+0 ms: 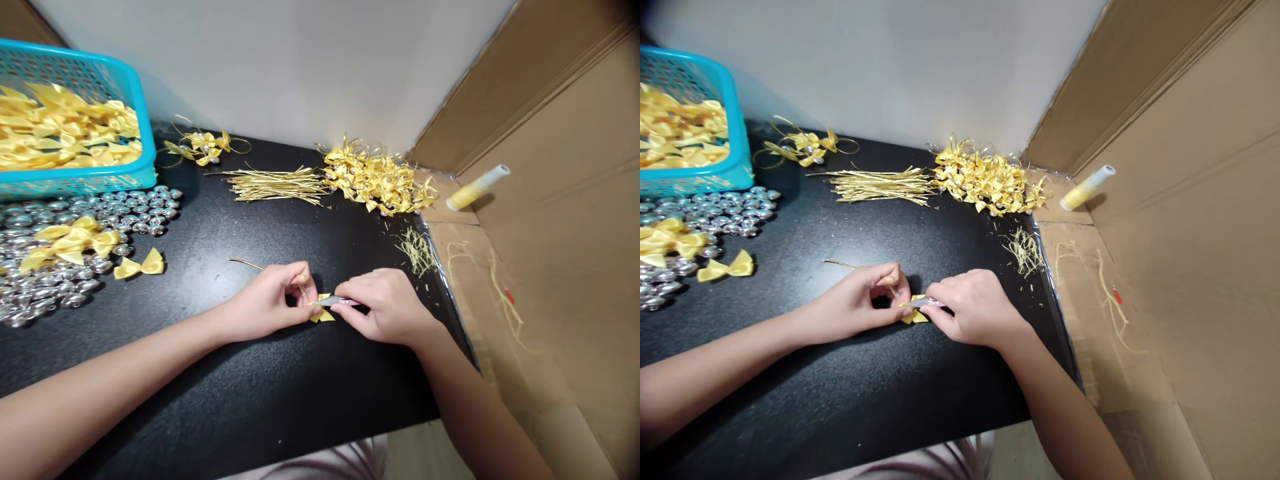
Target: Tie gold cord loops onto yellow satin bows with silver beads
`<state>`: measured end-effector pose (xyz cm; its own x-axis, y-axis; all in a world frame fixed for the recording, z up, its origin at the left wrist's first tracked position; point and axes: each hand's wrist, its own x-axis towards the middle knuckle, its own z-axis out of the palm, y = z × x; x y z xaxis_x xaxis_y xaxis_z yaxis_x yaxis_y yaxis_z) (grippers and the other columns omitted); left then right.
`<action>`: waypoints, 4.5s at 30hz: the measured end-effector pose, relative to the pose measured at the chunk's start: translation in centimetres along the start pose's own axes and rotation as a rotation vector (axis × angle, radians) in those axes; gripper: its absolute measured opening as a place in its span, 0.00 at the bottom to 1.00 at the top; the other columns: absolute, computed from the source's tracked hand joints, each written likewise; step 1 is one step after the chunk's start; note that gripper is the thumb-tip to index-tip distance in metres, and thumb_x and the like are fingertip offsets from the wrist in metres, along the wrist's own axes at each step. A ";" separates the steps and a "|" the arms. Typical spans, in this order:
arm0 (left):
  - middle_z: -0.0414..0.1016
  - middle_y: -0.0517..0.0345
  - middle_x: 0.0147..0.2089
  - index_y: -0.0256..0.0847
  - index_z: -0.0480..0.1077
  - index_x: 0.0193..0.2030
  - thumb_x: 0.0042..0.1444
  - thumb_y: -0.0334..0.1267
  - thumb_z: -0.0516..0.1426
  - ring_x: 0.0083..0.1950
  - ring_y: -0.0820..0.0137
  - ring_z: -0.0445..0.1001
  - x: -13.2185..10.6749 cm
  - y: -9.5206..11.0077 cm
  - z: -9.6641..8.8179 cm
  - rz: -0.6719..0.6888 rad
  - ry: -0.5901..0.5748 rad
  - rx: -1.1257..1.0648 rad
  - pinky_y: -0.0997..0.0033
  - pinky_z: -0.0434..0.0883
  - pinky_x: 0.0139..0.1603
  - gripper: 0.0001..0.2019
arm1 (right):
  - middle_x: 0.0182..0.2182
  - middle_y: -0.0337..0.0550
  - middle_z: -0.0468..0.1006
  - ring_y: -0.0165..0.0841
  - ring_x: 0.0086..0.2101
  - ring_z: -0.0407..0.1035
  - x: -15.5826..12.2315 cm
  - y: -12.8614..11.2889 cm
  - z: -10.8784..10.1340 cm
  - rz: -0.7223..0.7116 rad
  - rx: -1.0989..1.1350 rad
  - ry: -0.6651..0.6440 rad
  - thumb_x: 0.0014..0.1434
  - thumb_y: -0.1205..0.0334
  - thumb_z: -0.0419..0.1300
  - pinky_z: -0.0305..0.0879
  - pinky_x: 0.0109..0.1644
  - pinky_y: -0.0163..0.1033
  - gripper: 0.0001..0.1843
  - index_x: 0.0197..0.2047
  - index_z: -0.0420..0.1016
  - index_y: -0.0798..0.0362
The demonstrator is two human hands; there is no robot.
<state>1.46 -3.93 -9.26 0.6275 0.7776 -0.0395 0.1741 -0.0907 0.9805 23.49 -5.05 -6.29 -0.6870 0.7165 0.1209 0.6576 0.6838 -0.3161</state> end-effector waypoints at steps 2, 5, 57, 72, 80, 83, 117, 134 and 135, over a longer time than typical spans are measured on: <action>0.72 0.62 0.28 0.40 0.61 0.29 0.55 0.35 0.60 0.28 0.75 0.68 0.0 0.0 0.0 -0.017 -0.004 0.007 0.75 0.68 0.29 0.10 | 0.23 0.38 0.79 0.29 0.24 0.72 -0.1 0.1 -0.2 -0.011 0.030 0.045 0.63 0.56 0.57 0.54 0.29 0.35 0.13 0.31 0.76 0.53; 0.73 0.62 0.29 0.42 0.57 0.28 0.55 0.37 0.60 0.28 0.75 0.69 0.0 -0.1 0.0 -0.050 -0.005 -0.021 0.75 0.69 0.30 0.13 | 0.27 0.38 0.80 0.30 0.27 0.74 -0.2 1.1 -0.2 0.098 0.128 0.156 0.61 0.56 0.59 0.61 0.31 0.33 0.09 0.36 0.76 0.52; 0.60 0.62 0.25 0.43 0.58 0.26 0.66 0.39 0.46 0.28 0.69 0.61 3.4 9.3 -4.8 0.510 0.607 0.651 0.70 0.59 0.32 0.15 | 0.22 0.36 0.65 0.30 0.25 0.60 9.0 -3.6 -5.5 0.084 0.524 0.749 0.62 0.56 0.57 0.57 0.31 0.36 0.17 0.23 0.62 0.52; 0.74 0.57 0.31 0.41 0.74 0.36 0.60 0.45 0.55 0.34 0.67 0.72 1.8 10.2 -5.6 0.362 0.465 0.044 0.69 0.70 0.38 0.12 | 0.27 0.37 0.69 0.28 0.28 0.62 8.3 -2.8 -4.3 -0.024 0.804 0.599 0.65 0.47 0.54 0.59 0.33 0.34 0.19 0.31 0.71 0.52; 0.73 0.60 0.31 0.41 0.73 0.36 0.51 0.39 0.64 0.33 0.69 0.72 1.1 10.8 -4.9 0.347 0.404 0.170 0.69 0.73 0.37 0.07 | 0.30 0.38 0.69 0.30 0.31 0.63 7.7 -2.7 -4.4 -0.059 0.638 0.550 0.69 0.54 0.49 0.62 0.36 0.35 0.15 0.33 0.68 0.51; 0.71 0.60 0.29 0.41 0.71 0.32 0.52 0.39 0.64 0.32 0.70 0.70 0.9 10.9 -4.5 0.359 0.437 0.263 0.70 0.72 0.35 0.07 | 0.28 0.38 0.67 0.30 0.29 0.62 7.8 -2.8 -4.0 -0.067 0.629 0.543 0.69 0.56 0.48 0.62 0.34 0.35 0.15 0.33 0.67 0.52; 0.79 0.63 0.25 0.44 0.70 0.52 0.51 0.37 0.66 0.26 0.70 0.79 1.4 9.5 -4.1 0.289 0.432 -0.004 0.73 0.78 0.31 0.21 | 0.29 0.37 0.75 0.29 0.27 0.74 6.2 6.4 -4.8 0.414 0.724 -0.112 0.51 0.58 0.64 0.70 0.34 0.36 0.12 0.35 0.67 0.53; 0.84 0.55 0.35 0.37 0.76 0.52 0.52 0.36 0.65 0.32 0.71 0.80 1.3 9.7 -3.6 0.382 0.600 0.177 0.75 0.78 0.36 0.20 | 0.24 0.33 0.59 0.23 0.22 0.50 4.2 -2.3 -8.0 0.251 0.971 0.116 0.67 0.44 0.48 0.47 0.23 0.31 0.22 0.38 0.70 0.55; 0.84 0.54 0.36 0.37 0.76 0.53 0.52 0.36 0.65 0.33 0.71 0.80 1.3 9.7 -3.6 0.378 0.599 0.172 0.74 0.79 0.37 0.20 | 0.24 0.33 0.58 0.23 0.21 0.50 4.3 -2.4 -8.0 0.258 0.967 0.118 0.68 0.45 0.48 0.47 0.23 0.31 0.21 0.37 0.70 0.55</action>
<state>1.21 -1.56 0.90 0.1544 0.8763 0.4563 0.1757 -0.4788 0.8602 21.41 -2.54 2.50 -0.4894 0.8719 0.0173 0.2125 0.1385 -0.9673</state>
